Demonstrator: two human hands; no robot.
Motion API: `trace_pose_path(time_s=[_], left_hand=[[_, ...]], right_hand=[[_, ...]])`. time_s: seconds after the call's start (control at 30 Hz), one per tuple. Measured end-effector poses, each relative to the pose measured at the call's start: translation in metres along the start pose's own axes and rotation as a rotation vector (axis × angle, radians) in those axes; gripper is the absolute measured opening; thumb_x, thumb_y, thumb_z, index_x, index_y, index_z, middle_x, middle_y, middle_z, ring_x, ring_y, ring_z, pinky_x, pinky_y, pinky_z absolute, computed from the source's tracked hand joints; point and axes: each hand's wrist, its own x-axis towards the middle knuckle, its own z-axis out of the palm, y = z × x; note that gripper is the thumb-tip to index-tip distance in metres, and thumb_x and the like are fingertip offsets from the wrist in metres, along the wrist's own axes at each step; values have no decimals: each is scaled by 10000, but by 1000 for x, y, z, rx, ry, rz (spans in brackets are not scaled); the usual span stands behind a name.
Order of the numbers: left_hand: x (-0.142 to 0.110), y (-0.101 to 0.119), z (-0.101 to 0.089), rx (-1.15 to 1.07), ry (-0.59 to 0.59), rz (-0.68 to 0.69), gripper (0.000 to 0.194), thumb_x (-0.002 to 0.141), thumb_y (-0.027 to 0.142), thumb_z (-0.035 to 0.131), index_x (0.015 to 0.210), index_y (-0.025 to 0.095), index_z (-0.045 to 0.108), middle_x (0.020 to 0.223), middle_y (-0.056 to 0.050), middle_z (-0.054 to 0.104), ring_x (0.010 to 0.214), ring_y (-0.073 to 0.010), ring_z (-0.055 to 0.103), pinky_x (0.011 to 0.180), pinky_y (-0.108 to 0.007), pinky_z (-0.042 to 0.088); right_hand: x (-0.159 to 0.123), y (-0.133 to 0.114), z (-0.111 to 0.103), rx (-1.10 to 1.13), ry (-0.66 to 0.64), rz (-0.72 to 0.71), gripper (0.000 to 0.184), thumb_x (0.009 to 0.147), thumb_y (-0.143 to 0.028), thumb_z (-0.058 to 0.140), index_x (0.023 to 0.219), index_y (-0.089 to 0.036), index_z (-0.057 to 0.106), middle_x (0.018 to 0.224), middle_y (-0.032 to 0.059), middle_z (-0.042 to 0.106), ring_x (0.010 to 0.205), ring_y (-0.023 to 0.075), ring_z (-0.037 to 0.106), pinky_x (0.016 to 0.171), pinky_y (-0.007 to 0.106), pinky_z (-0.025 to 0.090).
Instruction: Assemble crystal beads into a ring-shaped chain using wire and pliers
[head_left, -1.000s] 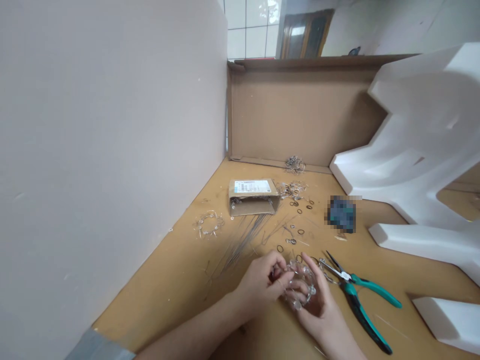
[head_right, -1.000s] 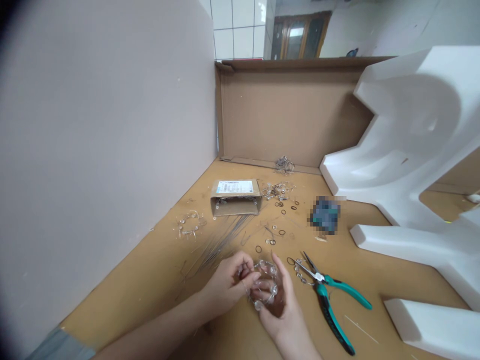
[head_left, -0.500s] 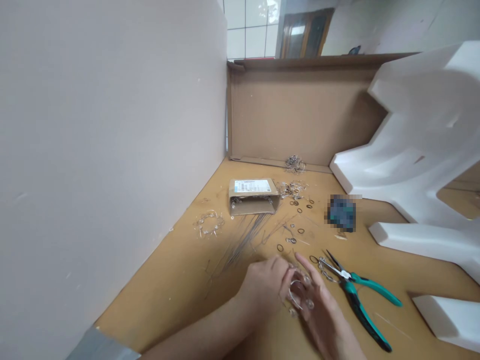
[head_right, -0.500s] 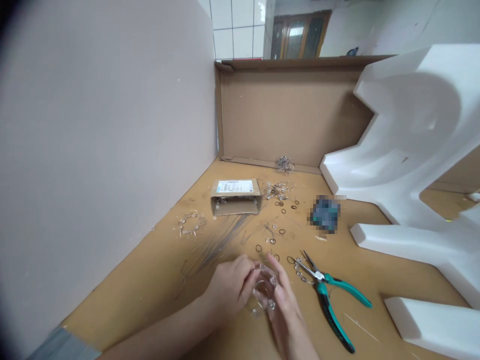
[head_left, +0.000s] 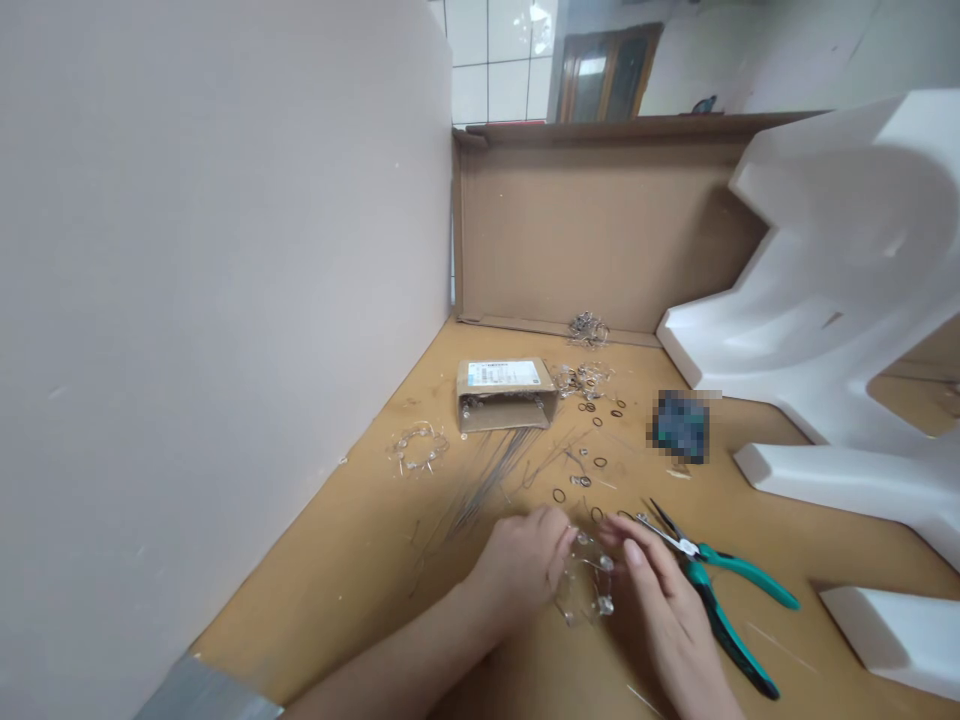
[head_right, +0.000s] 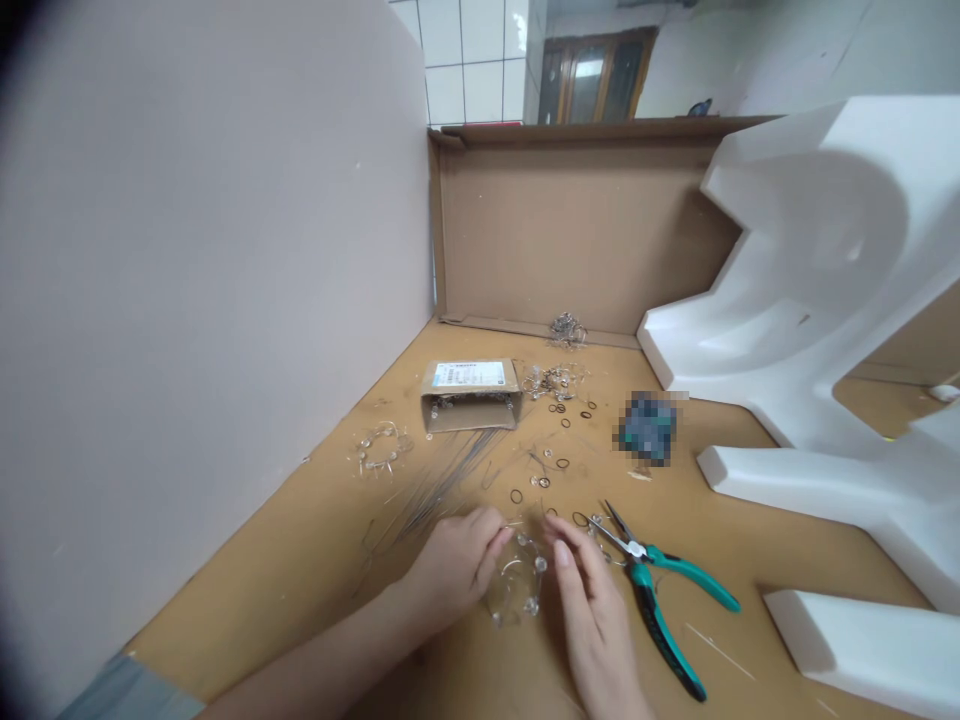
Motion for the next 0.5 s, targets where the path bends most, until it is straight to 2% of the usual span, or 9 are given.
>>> trace_pose_path(time_s=[0.07,0.13,0.2,0.27,0.33,0.5], left_hand=[[2,-4,-1,60,-50,26,276,928,254,251,779,177,471,689,-20,564,558,-142,523,514,-247,384],[3,-5,-2,91,-63,65,268,927,252,261,787,176,477,706,-25,568,563,-145,522,510,-249,387],[2,-4,-1,103,-44,109,271,927,248,263,787,174,482,718,-31,569,571,-144,522,507,-247,386],[0,-3,1,97,-12,137,279,929,246,262,778,172,484,709,-31,565,571,-139,521,504,-241,381],[0,-2,2,81,14,137,281,928,246,267,770,171,486,685,-25,560,558,-134,516,500,-236,374],[2,-6,0,7,47,3,279,922,261,281,766,174,496,647,-12,565,524,-132,510,487,-236,343]], right_hand=[[0,-6,-5,-197,37,-234,209,863,-326,475,984,-248,625,938,61,635,897,224,589,764,359,473],[0,-10,-6,-353,-27,-439,158,835,-258,515,926,-234,642,723,33,590,694,189,567,642,325,463],[0,-12,-4,-498,-98,-546,179,804,-218,537,949,-216,641,630,14,543,591,173,526,559,308,441],[-1,-12,-2,-607,-136,-571,201,787,-199,524,952,-211,637,623,15,544,581,177,525,539,306,436],[-1,-12,-1,-614,-170,-547,187,779,-176,491,900,-219,627,611,8,539,579,177,527,529,297,433],[1,-19,-8,-350,-221,-417,166,825,-181,415,695,-230,506,600,-12,507,558,153,517,523,268,425]])
